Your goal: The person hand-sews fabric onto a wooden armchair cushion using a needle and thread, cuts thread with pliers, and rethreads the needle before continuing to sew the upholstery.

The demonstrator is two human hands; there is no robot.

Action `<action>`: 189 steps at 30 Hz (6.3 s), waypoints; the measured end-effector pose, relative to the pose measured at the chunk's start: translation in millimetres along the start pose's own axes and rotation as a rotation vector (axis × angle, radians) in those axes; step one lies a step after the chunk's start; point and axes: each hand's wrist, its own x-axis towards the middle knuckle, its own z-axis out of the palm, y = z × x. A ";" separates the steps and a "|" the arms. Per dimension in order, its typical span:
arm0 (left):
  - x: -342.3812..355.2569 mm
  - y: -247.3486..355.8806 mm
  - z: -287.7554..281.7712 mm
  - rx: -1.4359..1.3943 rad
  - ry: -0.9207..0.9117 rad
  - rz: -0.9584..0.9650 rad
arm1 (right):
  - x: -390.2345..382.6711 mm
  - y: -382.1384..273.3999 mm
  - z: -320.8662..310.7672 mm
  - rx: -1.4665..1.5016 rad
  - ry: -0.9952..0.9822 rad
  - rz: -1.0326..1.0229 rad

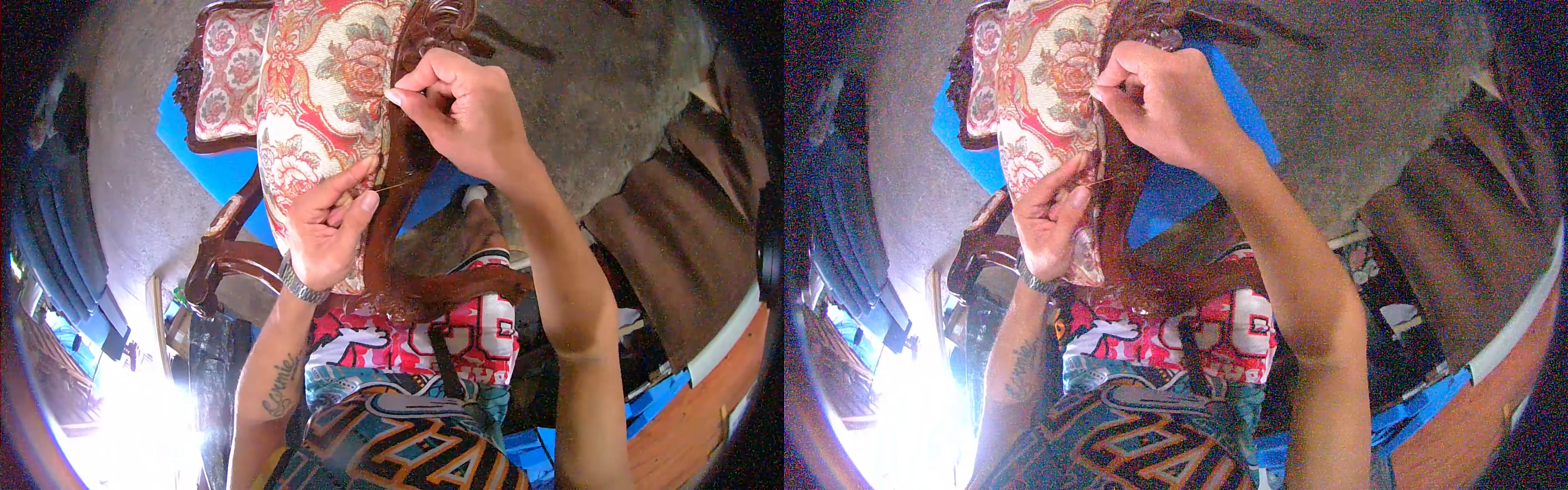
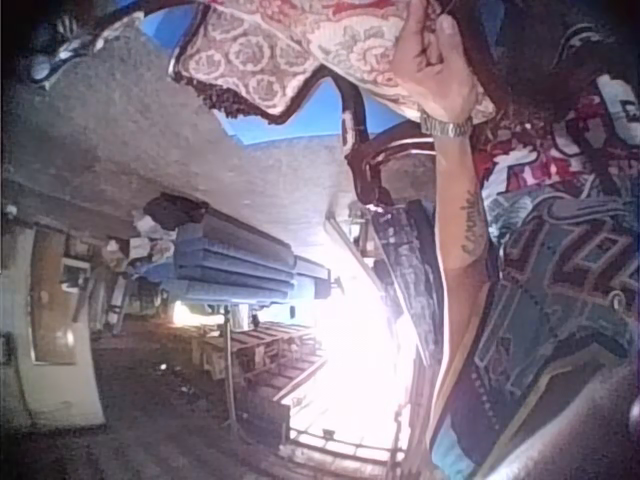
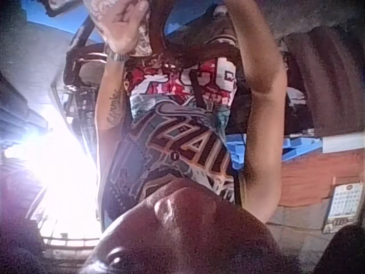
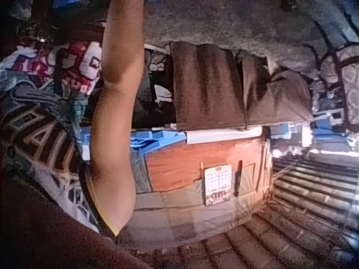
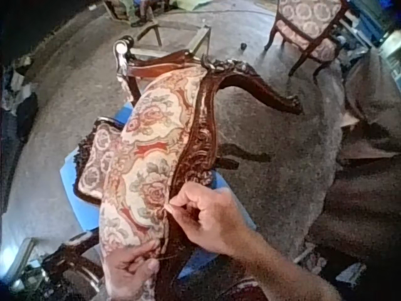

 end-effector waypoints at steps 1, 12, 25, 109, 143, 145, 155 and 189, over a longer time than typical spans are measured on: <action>-0.7 -0.7 -2.3 0.072 -0.017 -0.016 | 0.6 -1.4 -0.7 0.001 0.000 0.000; 1.3 -0.1 1.9 -0.051 -0.005 0.061 | 3.2 -3.6 -0.4 -0.039 -0.021 -0.020; 1.3 -4.0 -0.2 0.051 0.005 0.088 | 11.3 -2.3 -4.2 -0.021 -0.147 -0.067; -112.1 -49.7 101.2 0.772 -0.715 0.061 | -35.1 9.6 28.2 -0.444 0.161 -0.458; -109.3 -60.3 101.0 0.786 -0.789 0.235 | -27.2 4.7 29.5 -0.413 0.101 -0.495; -110.6 -63.0 103.1 0.775 -0.806 0.232 | -29.6 2.0 30.5 -0.390 0.101 -0.474; -126.0 -34.9 38.3 0.539 -0.238 0.650 | -152.9 -124.2 -69.2 1.325 0.543 0.724; -34.8 10.8 20.5 1.120 -0.137 0.198 | -313.2 -28.3 -96.3 -0.051 0.218 1.138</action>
